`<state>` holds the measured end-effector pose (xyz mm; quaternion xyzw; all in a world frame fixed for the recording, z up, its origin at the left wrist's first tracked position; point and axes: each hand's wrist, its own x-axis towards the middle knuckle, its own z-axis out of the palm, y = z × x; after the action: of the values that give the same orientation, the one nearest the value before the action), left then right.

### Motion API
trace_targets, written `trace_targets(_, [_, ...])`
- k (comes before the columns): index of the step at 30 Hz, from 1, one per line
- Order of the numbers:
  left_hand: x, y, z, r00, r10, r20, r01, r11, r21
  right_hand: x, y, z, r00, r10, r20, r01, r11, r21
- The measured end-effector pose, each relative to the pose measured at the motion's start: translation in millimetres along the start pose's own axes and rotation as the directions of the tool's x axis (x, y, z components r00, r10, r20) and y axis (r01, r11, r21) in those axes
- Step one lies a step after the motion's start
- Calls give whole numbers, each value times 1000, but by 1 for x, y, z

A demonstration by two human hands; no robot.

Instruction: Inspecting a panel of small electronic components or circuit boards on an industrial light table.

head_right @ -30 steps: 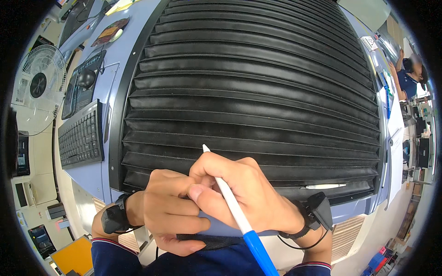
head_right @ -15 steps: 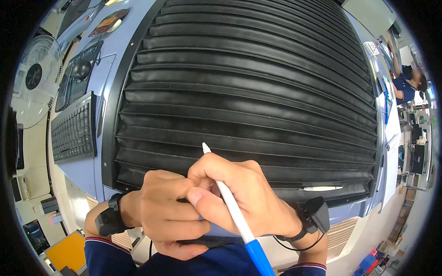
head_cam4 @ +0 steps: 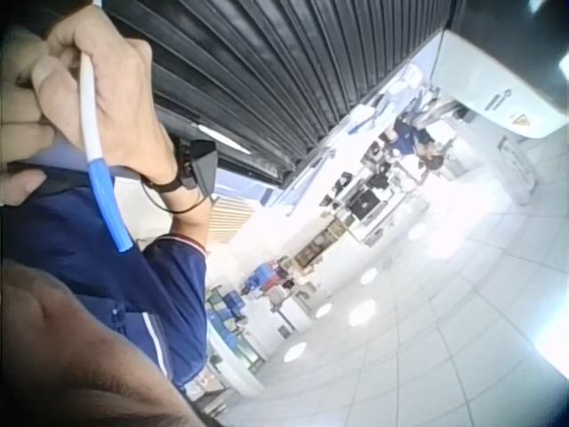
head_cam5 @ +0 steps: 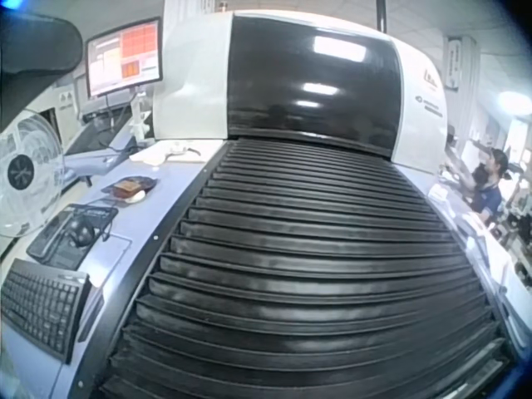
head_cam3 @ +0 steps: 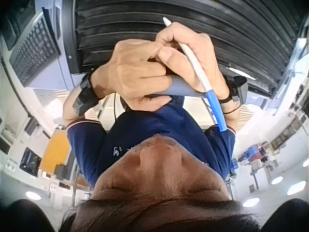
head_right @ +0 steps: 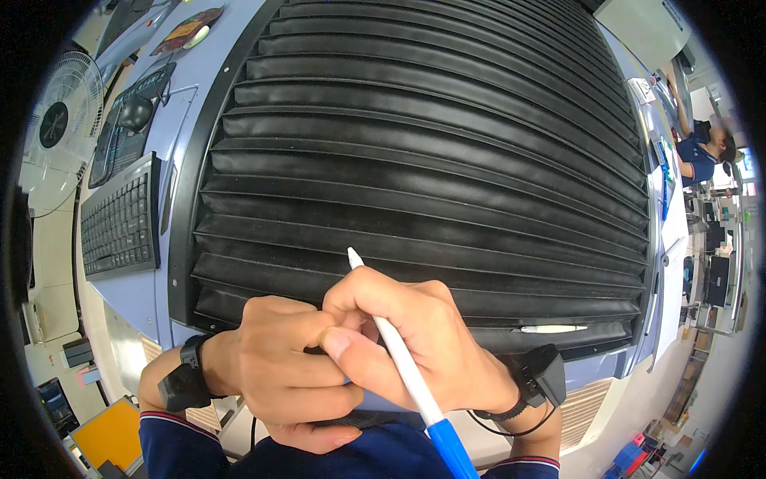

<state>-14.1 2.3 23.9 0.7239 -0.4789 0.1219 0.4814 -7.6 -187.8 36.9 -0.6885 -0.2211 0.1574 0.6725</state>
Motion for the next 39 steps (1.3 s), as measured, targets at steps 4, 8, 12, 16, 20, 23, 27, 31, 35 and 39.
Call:
trace_targets(4, [0, 0, 0, 1000, 12, -2, -12, 1000, 26, 0, 0, -1, 1000, 6, 13, -6, 1000, -18])
trace_targets(8, [1, 0, 0, 1000, 19, -3, -19, 999, 39, 1, -1, -1, 1000, -6, 6, 6, 1000, 1])
trace_targets(12, [1, -2, 1, 1000, 19, -3, -18, 998, 58, 2, -1, -1, 1000, -4, 6, 4, 1000, -5])
trace_targets(16, [0, -1, 2, 1000, 13, -1, -13, 998, 65, 1, -1, 0, 1000, -3, -12, 3, 1000, -16])
trace_targets(20, [4, 2, 0, 1000, -8, 1, 8, 999, 35, 0, 0, 2, 1000, -6, -21, 6, 1000, -6])
trace_targets(23, [3, 1, 1, 1000, 8, -5, -8, 998, 59, 0, 1, 1, 1000, -6, -16, 6, 1000, -4])
trace_targets(27, [2, 1, 1, 1000, 5, 2, -5, 997, 72, 0, 1, 1, 1000, 1, -12, -1, 1000, -9])
trace_targets(31, [3, 1, 2, 1000, 10, -7, -10, 998, 66, 1, 2, 2, 999, -22, -26, 22, 1000, 2])
trace_targets(35, [4, 2, 2, 1000, 4, -8, -3, 998, 70, 1, 1, 2, 1000, -5, -23, 5, 1000, 14])
trace_targets(39, [4, 3, 2, 1000, -13, 4, 12, 996, 89, 1, 0, 0, 1000, -5, -12, 5, 1000, 1])
